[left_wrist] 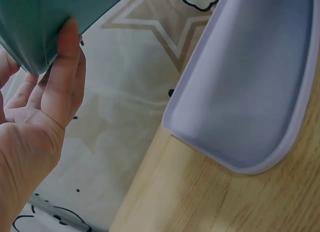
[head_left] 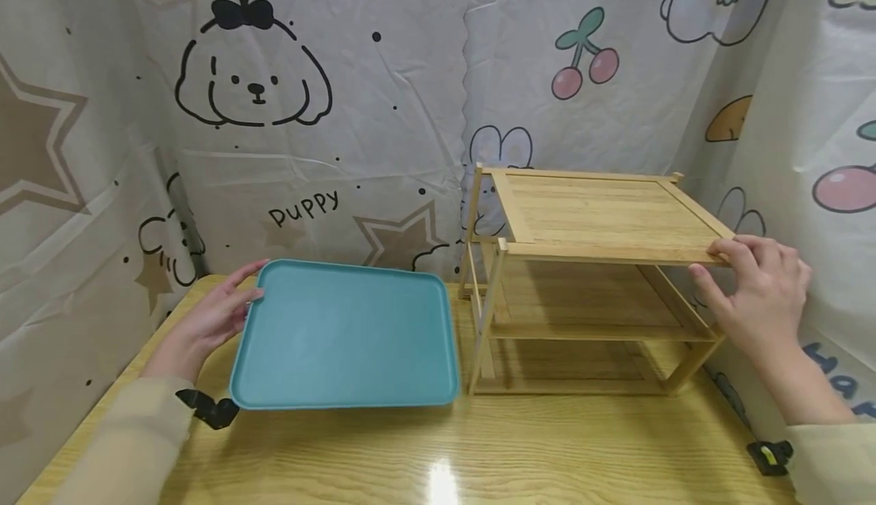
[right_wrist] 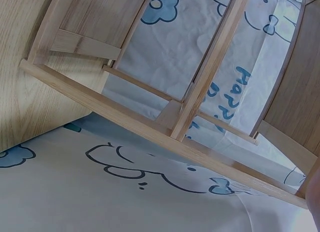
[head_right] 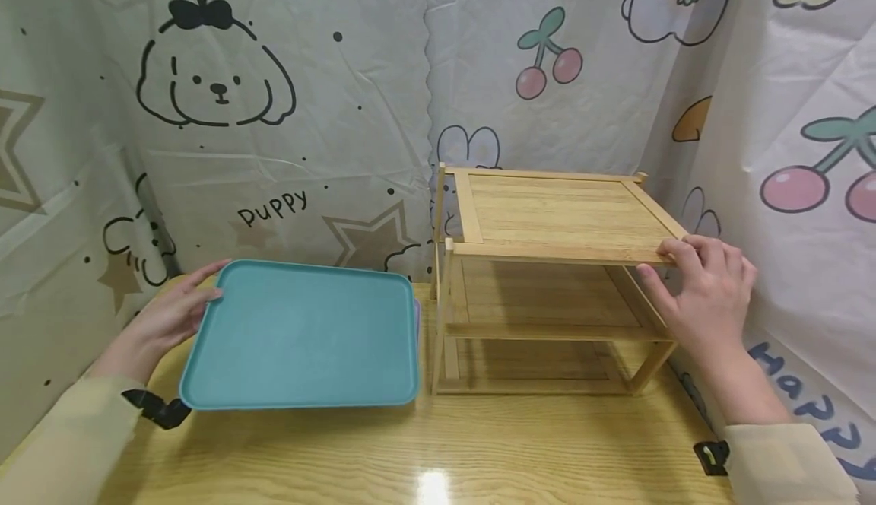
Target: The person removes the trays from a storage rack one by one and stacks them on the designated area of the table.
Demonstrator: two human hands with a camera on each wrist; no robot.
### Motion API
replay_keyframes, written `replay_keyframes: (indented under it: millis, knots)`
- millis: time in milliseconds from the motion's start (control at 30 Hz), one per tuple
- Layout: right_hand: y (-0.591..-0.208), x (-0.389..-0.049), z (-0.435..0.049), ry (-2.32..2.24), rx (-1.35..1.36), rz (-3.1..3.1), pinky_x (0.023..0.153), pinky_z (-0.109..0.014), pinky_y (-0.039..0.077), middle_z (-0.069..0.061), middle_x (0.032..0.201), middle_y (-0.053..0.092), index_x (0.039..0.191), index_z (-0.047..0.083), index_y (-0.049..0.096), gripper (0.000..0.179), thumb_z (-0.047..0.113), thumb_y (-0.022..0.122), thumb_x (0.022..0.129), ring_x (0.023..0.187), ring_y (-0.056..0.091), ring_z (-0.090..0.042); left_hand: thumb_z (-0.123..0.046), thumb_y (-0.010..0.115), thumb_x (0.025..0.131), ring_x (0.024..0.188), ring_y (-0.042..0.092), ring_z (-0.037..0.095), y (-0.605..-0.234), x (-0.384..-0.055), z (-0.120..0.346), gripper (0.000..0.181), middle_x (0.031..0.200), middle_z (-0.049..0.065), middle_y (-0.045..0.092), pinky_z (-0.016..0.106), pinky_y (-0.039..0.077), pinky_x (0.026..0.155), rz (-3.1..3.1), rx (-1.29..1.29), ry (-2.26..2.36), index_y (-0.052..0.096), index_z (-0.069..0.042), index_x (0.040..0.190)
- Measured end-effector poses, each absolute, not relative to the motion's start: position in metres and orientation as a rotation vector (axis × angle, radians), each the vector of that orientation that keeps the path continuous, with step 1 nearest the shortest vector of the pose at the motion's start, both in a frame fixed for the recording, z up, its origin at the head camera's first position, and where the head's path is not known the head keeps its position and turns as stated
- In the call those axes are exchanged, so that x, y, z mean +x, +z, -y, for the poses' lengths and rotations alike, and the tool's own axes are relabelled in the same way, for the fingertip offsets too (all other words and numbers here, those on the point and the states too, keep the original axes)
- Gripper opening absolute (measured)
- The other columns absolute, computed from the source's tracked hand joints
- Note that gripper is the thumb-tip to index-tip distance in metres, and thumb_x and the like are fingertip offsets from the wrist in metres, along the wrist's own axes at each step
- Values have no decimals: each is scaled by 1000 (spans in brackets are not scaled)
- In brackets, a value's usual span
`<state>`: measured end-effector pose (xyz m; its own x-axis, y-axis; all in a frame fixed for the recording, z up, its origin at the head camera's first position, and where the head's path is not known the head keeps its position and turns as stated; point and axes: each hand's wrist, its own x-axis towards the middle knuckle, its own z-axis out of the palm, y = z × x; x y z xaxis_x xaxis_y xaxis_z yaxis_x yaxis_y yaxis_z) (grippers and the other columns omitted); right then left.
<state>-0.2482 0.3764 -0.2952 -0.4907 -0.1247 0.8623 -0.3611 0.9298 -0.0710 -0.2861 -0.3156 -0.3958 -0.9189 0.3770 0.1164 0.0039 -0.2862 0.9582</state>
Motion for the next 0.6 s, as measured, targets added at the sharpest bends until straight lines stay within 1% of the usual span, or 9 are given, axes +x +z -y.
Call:
replay_keyframes:
  millis: [167,400,500,600]
  knots:
    - [-296,-249,-376,296,341,2079,93,-59,21,-25,114,50,103,4,56,78,77,35,83,103,37,-46,2,36,100,74,65,11,-392,-295,310,48,93,-1,66,25,55,64,-1778,406,2246,23,-17,142]
    - [-295,-249,-375,294,342,2078,92,-60,21,-26,114,49,103,5,56,78,77,34,83,104,37,-46,-3,40,100,75,67,12,-401,-314,312,52,94,-2,66,27,56,63,-1882,297,2181,20,-18,145]
    - [-296,-249,-375,292,343,2076,92,-60,21,-26,114,49,103,4,56,79,77,35,83,103,37,-46,-4,41,100,72,66,11,-406,-321,313,53,91,-2,66,26,55,61,-1911,246,2177,20,-20,146]
    - [-296,-250,-376,288,345,2055,93,-56,22,-26,112,50,103,3,57,79,77,36,83,102,37,-46,-7,43,100,69,65,10,-409,-324,311,54,86,-3,66,26,55,60,-1929,206,2175,21,-22,147]
